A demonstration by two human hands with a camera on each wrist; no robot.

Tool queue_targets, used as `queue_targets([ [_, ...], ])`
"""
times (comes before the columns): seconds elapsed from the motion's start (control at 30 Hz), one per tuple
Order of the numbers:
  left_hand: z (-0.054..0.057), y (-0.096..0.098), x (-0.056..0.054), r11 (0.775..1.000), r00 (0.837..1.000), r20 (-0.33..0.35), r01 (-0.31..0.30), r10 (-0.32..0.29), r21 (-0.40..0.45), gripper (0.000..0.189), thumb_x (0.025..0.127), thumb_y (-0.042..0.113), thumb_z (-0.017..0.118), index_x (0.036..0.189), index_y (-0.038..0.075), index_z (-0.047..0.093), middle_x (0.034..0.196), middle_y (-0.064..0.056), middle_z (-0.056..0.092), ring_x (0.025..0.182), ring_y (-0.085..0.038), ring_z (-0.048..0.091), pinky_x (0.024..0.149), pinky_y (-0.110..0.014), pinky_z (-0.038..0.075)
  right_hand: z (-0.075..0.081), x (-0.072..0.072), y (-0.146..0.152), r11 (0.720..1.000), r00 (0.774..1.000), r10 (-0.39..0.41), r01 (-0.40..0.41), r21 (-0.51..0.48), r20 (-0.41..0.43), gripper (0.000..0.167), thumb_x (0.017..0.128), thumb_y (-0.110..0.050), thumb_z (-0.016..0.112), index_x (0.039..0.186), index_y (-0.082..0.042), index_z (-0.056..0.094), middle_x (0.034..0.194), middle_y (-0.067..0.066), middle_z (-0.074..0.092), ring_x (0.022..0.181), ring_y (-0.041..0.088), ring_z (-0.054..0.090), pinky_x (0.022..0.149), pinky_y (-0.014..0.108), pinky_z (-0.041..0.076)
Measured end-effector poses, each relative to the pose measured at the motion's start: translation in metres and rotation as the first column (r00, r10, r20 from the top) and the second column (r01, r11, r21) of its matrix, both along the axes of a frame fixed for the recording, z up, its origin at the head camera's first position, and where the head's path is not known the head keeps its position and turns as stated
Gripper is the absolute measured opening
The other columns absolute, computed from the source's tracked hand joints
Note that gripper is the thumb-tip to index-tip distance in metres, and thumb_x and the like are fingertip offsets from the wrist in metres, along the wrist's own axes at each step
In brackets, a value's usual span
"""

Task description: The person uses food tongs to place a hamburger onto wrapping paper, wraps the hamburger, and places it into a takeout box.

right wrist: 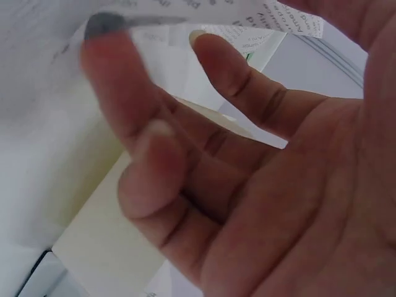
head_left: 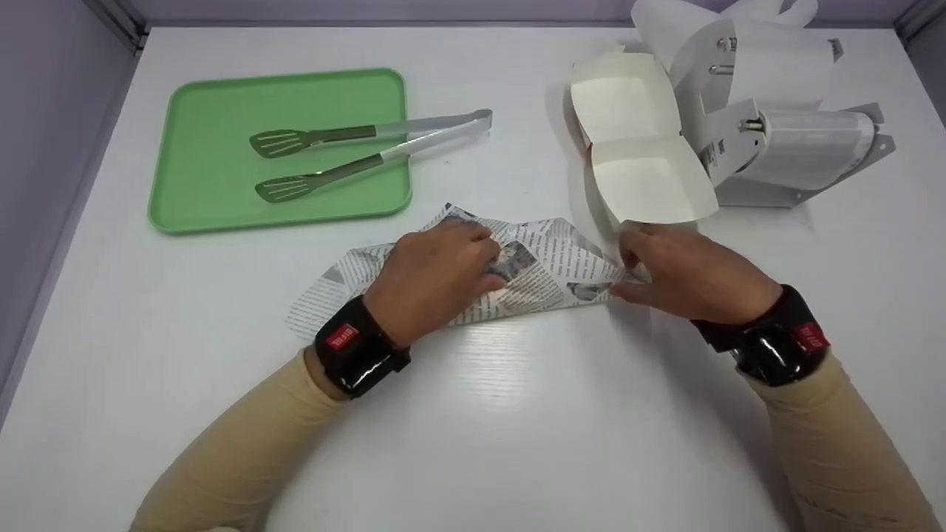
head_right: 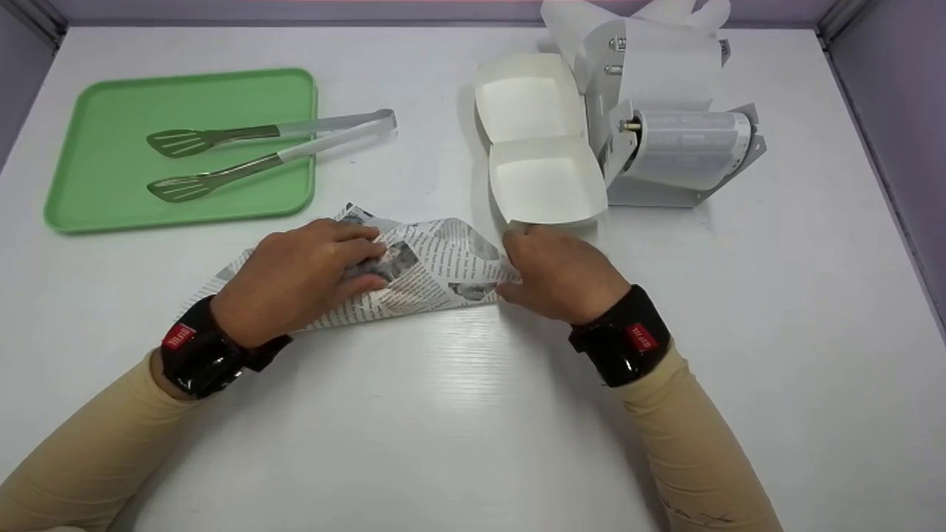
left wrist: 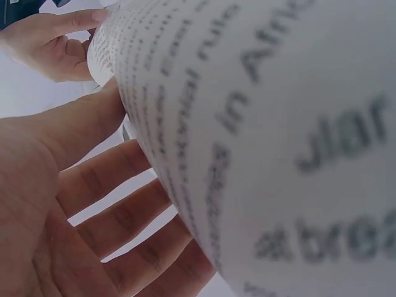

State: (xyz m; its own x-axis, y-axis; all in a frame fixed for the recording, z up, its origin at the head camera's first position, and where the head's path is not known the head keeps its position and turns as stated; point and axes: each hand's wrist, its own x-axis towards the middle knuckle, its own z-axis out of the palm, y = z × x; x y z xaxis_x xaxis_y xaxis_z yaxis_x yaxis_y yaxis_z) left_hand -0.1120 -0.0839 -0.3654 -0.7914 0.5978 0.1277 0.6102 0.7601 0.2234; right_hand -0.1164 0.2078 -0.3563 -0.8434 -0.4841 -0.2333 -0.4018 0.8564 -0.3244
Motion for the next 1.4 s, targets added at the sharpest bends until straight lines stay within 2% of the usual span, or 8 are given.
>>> queue_targets([
  [0.3,0.001,-0.002,-0.001,1.000,0.999,0.046,-0.018,0.018,-0.005,0.031,0.092,0.039,0.072,0.103,0.011,0.077,0.106,-0.003,0.074,0.097,-0.019,0.069,0.072,-0.036,0.059,-0.007,-0.006,0.004,0.993,0.998,0.053,-0.055,0.108,0.023,0.010,0.080,-0.002,0.070,0.083,-0.008,0.063,0.082,0.004,0.055,0.073,0.020,0.050,0.059,0.032,0.042],
  [0.5,0.001,-0.003,-0.002,1.000,0.999,0.044,-0.019,0.019,-0.001,0.030,0.092,0.039,0.072,0.103,0.011,0.076,0.104,-0.003,0.074,0.094,-0.019,0.068,0.071,-0.035,0.059,-0.001,-0.004,0.006,0.991,0.991,0.132,-0.131,-0.035,0.020,0.014,0.089,0.001,0.066,0.091,-0.008,0.057,0.084,0.002,0.053,0.077,0.017,0.050,0.067,0.029,0.045],
  [0.7,0.000,-0.003,-0.001,0.999,0.998,0.046,-0.036,0.037,-0.009,0.031,0.092,0.040,0.072,0.102,0.011,0.076,0.104,-0.002,0.073,0.098,-0.020,0.068,0.073,-0.036,0.060,0.000,-0.005,0.001,0.990,0.978,0.102,-0.082,-0.119,0.179,0.013,0.089,0.001,0.058,0.089,-0.010,0.052,0.078,0.000,0.047,0.072,0.015,0.046,0.062,0.025,0.042],
  [0.83,-0.001,-0.004,-0.001,0.999,0.998,0.044,-0.039,0.040,-0.010,0.031,0.092,0.040,0.072,0.102,0.011,0.075,0.104,-0.002,0.073,0.098,-0.020,0.068,0.071,-0.036,0.059,-0.003,-0.007,-0.003,0.991,0.969,0.084,-0.057,-0.119,0.233,0.008,0.092,-0.011,0.066,0.098,-0.011,0.062,0.080,-0.001,0.055,0.072,0.014,0.051,0.062,0.026,0.045],
  [0.97,-0.001,-0.003,-0.001,0.999,0.999,0.040,-0.032,0.032,-0.014,0.032,0.093,0.041,0.071,0.104,0.010,0.075,0.104,-0.003,0.073,0.097,-0.020,0.068,0.070,-0.036,0.059,-0.004,-0.008,-0.003,0.988,0.983,0.059,-0.034,-0.147,0.172,0.012,0.092,-0.016,0.072,0.101,-0.010,0.067,0.083,-0.001,0.061,0.072,0.014,0.052,0.063,0.025,0.046],
  [1.07,-0.001,-0.003,-0.002,1.000,0.999,0.034,-0.021,0.022,-0.008,0.033,0.093,0.040,0.071,0.106,0.010,0.074,0.105,-0.004,0.073,0.098,-0.021,0.068,0.071,-0.037,0.059,-0.003,-0.008,-0.001,0.983,0.993,0.038,-0.018,-0.183,0.109,0.010,0.093,-0.006,0.066,0.102,-0.007,0.063,0.083,0.001,0.066,0.068,0.012,0.052,0.059,0.024,0.045],
  [1.3,-0.003,-0.003,-0.002,1.000,1.000,0.011,-0.006,0.005,0.011,0.032,0.094,0.038,0.071,0.107,0.010,0.073,0.103,-0.004,0.073,0.097,-0.022,0.068,0.071,-0.036,0.059,-0.002,-0.003,-0.002,0.959,0.994,0.103,-0.106,-0.262,-0.026,0.024,0.094,0.004,0.056,0.115,-0.007,0.049,0.065,-0.003,0.050,0.056,0.007,0.040,0.051,0.023,0.039],
  [1.4,-0.003,-0.003,-0.002,1.000,1.000,-0.003,-0.001,0.001,0.006,0.031,0.093,0.038,0.071,0.108,0.011,0.074,0.102,-0.004,0.073,0.098,-0.022,0.068,0.071,-0.037,0.060,-0.001,-0.001,-0.004,0.942,0.990,0.106,-0.129,-0.309,-0.090,0.023,0.094,0.006,0.056,0.113,-0.007,0.051,0.073,-0.002,0.057,0.063,0.007,0.048,0.058,0.025,0.044],
])
